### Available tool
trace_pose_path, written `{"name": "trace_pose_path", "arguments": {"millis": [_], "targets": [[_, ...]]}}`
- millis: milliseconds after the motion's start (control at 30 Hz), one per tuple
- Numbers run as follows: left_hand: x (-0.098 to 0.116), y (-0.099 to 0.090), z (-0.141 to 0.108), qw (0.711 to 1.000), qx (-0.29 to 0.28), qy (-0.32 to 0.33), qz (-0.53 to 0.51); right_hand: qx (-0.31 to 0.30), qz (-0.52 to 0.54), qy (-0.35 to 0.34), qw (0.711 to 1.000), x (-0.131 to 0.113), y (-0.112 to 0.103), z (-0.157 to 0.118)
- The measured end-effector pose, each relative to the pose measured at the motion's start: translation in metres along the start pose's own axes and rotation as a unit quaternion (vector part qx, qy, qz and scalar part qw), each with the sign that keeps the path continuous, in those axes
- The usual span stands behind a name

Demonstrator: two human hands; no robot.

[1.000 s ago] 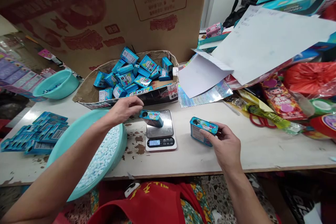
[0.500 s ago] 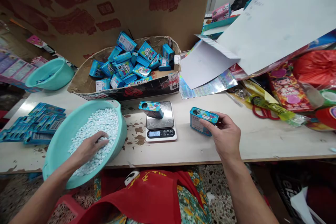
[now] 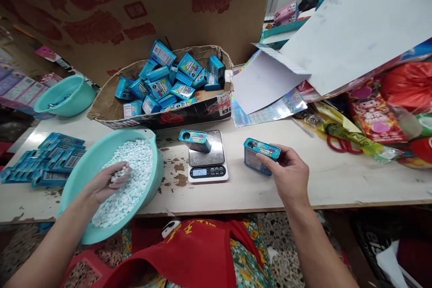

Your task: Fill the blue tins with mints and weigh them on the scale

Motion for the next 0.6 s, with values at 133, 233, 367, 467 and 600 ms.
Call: {"name": "trace_pose_path", "arguments": {"millis": [133,233,367,467,600], "targets": [[0.019,0.042,0.004,0.993,-0.038,0.009,0.116,-0.009,-0.004,0.010,1.000,0.002,0.001,-0.001],[0.045,0.099,0.011,0.970,-0.066,0.061,0.227,-0.012,-0.010,0.015,1.000,0.003,0.003,0.000],[0.069,0.178,0.031,0.881,-0.107,0.142,0.439,-0.012,0.010,0.014,1.000,0.001,0.006,-0.001],[0.071,0.213,0.046,0.767,-0.113,0.187,0.603,-0.013,0.021,0.021,0.999,0.001,0.005,-0.002],[0.067,0.224,0.059,0.678,-0.081,0.198,0.704,-0.015,0.016,0.036,0.999,0.004,-0.001,-0.004]]}}
Point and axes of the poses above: each hand's wrist, its own z-axis towards the middle knuckle, its own y-axis out of the palm, x = y × z, the point moved 5 cm from there along z, towards the middle knuckle, and after that the axes turned 12 degrees about -x, right-handed, at the moved point
